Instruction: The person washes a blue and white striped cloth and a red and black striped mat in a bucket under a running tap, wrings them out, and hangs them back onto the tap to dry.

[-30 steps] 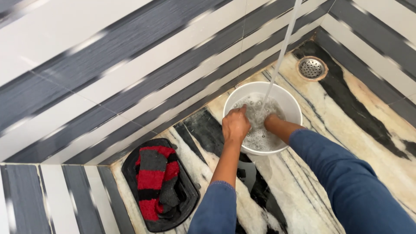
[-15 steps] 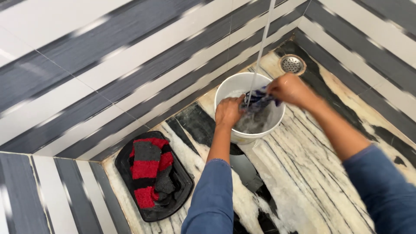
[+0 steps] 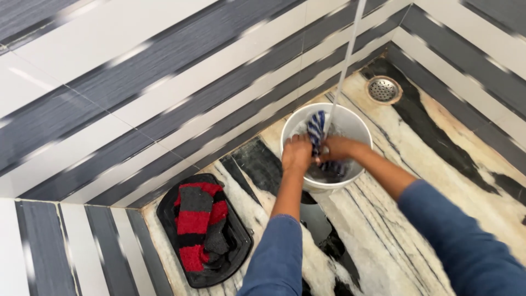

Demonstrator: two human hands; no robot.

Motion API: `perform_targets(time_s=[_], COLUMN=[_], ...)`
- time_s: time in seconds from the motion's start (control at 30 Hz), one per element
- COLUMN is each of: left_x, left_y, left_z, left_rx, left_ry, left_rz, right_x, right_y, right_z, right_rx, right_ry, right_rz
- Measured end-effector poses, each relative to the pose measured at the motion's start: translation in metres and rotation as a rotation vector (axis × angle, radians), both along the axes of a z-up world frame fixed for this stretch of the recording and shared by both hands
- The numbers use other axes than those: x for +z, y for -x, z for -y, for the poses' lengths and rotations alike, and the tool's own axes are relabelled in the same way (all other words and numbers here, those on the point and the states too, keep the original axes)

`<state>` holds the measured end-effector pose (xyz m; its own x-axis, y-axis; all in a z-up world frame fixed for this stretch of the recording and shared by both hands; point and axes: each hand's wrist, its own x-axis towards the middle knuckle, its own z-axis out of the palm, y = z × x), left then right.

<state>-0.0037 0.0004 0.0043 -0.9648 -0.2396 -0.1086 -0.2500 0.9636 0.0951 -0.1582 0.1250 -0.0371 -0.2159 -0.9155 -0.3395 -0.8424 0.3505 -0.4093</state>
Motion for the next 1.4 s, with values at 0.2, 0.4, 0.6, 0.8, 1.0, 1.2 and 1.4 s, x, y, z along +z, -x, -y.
perform_targets(time_s=[0.2,0.4,0.6,0.8,1.0,1.2,1.4], left_x=[-0.015,-0.008,-0.01,-0.009,-0.015,-0.005,0.016], left_y=[-0.005,-0.009,-0.007,-0.004,0.001,-0.002,-0.011], left_z=[0.001,0.001,0.0,0.002,0.004,0.003,0.002], left_rx=[0.026,0.143,0.17,0.182,0.179,0.199,0.22], left_ry=[-0.125,-0.269,-0.278,-0.288,-0.271,-0.276,-0.403], left_rz=[-0.454,-0.548,-0.577,-0.574,-0.596,-0.541,-0.56], right_x=[-0.14,-0.146,-0.142,-0.082,0.027,0.155,0.163], right_y=[0.008,0.015,0.03,0.019,-0.012,-0.036,-0.056], right_z=[0.017,0.03,0.038,0.024,-0.044,-0.07,-0.064], right_rx=[0.179,0.107,-0.02,0.01,-0.257,-0.477,-0.488], right_ry=[-0.501,-0.64,-0.506,-0.04,0.315,0.529,0.6], right_rz=[-0.223,-0.159,-0.143,-0.115,-0.202,-0.191,-0.157])
